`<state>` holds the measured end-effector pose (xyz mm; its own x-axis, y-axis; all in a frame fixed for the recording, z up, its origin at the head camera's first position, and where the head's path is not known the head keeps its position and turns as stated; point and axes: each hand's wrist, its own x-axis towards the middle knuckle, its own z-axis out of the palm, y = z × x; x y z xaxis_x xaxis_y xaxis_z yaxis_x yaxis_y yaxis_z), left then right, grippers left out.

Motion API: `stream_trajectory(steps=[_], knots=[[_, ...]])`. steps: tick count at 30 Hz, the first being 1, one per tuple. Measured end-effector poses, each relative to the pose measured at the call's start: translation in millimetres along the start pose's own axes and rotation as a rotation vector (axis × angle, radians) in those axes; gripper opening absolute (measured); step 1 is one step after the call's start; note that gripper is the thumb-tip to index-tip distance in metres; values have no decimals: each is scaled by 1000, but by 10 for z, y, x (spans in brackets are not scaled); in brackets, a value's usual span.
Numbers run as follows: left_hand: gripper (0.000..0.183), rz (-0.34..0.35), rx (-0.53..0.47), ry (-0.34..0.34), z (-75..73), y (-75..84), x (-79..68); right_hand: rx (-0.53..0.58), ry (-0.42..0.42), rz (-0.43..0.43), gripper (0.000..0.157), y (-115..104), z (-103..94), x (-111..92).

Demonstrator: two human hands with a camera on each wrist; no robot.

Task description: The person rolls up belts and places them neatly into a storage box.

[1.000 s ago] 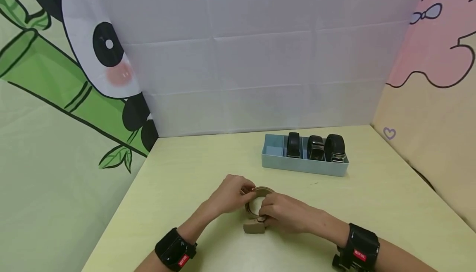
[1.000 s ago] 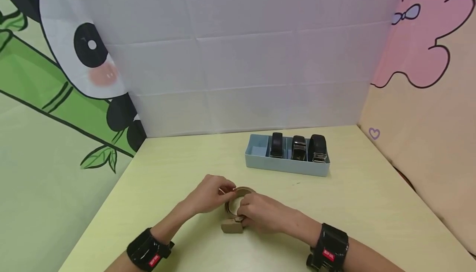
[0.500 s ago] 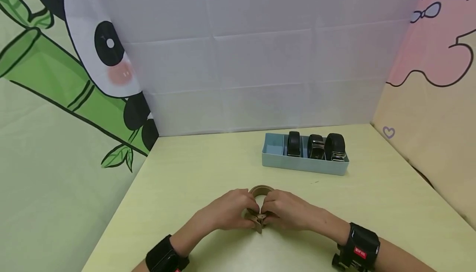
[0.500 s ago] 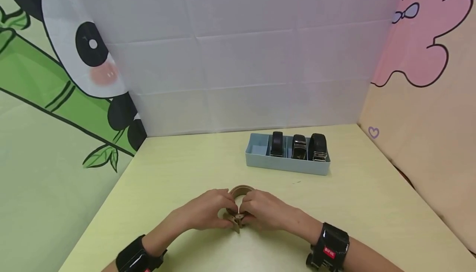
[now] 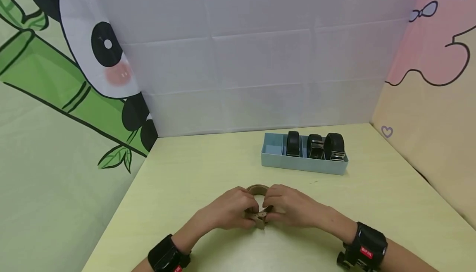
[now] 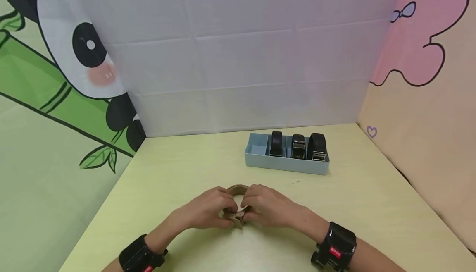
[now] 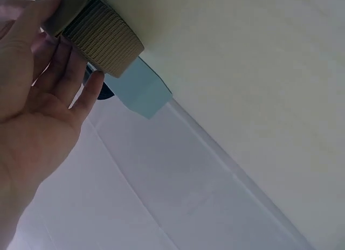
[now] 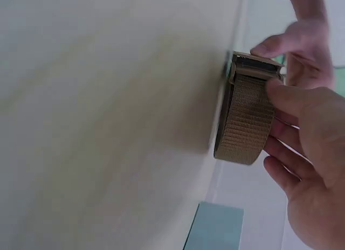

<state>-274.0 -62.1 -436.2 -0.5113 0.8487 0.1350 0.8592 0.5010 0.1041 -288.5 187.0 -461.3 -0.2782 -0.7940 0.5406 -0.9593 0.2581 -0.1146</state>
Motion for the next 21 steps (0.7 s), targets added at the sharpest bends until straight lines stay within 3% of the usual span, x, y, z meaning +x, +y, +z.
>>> stream_trajectory(steps=[3,6,8,10,13,15,18,21], knots=[[11,-30,-184,91,4,-93,-37,47,164,133,20,59,-114,-42],[15,-66,-388,230,-4,-168,-55,118,318,378,15,74,-240,-58],[19,-111,-500,325,-17,-179,-39,248,354,540,15,47,-316,-60],[21,-175,-586,408,-29,-166,-2,454,333,650,23,8,-375,-52],[22,-269,-691,499,-48,-112,87,775,266,738,38,-58,-435,-14],[23,-303,-735,542,-50,-73,155,896,251,765,46,-83,-456,22],[25,-307,-782,583,-42,-24,255,947,284,801,51,-91,-474,76],[23,-299,-801,590,-44,2,340,917,308,825,54,-55,-494,101]])
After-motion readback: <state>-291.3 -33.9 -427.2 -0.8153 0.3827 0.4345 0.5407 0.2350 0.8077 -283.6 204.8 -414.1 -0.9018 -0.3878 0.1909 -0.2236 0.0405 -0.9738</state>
